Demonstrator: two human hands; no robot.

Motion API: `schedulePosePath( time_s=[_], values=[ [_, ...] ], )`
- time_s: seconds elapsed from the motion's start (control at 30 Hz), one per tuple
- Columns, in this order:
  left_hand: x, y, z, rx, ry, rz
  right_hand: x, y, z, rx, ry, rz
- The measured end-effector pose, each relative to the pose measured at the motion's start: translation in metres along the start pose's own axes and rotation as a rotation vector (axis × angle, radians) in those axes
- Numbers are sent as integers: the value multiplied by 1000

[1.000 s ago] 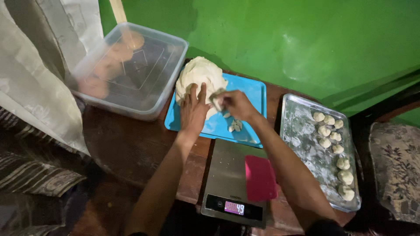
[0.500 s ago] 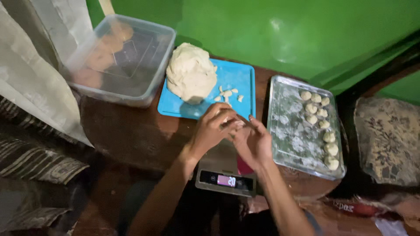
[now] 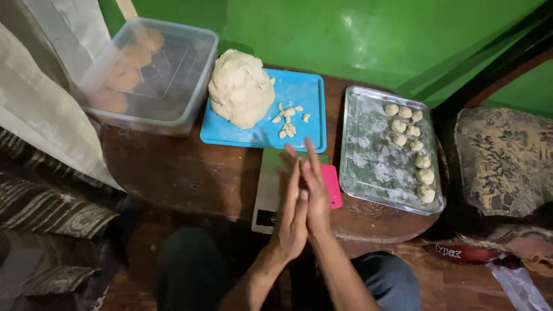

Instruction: The person pinches pieces of dough from a larger mass, rolls them into balls between their palms, and places them on a digital scale to check their weight, occasionally using a scraper to adjust the dough size before placing the finished balls onto a metal tray.

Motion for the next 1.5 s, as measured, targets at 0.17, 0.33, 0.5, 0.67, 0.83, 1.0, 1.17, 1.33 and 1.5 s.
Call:
schedulePosePath(
  time_s=[0.17, 0.33, 0.5, 0.67, 0.83, 1.0, 1.17, 1.33, 1.5],
  values=[
    [23, 24, 28, -111, -380, 111, -1, 46, 17, -216, 363, -241],
    [13, 69, 51, -326, -595, 286, 9, 44, 10, -167, 73, -128],
    [-17, 31, 27, -521, -860, 461, 26, 31, -9, -83, -296, 9],
    [1, -4, 13, -330, -1344, 702, 33, 7, -36, 33, -703, 161],
    [-6, 75, 50, -623, -942, 604, 40, -14, -39, 4, -697, 154],
    [-8, 41, 42, -356, -999, 728, 4, 45, -8, -195, -186, -33],
    [-2, 83, 50, -569, -848, 429, 11, 7, -35, 128, -710, 236],
    [-24, 74, 35, -486, -836, 679, -28, 32, -9, 54, -646, 321],
    [-12, 27, 5, 66, -827, 497, 17, 59, -69, -376, -318, 319]
  ],
)
Point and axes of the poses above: each hand's wrist, its own y-axis away from the middle knuckle, its own z-axis out of the palm, x = y × z, the point moved 1 cm from there along -y, towards the middle knuckle, and after that the axes turned 3 degrees about -z, right-handed, at the moved point
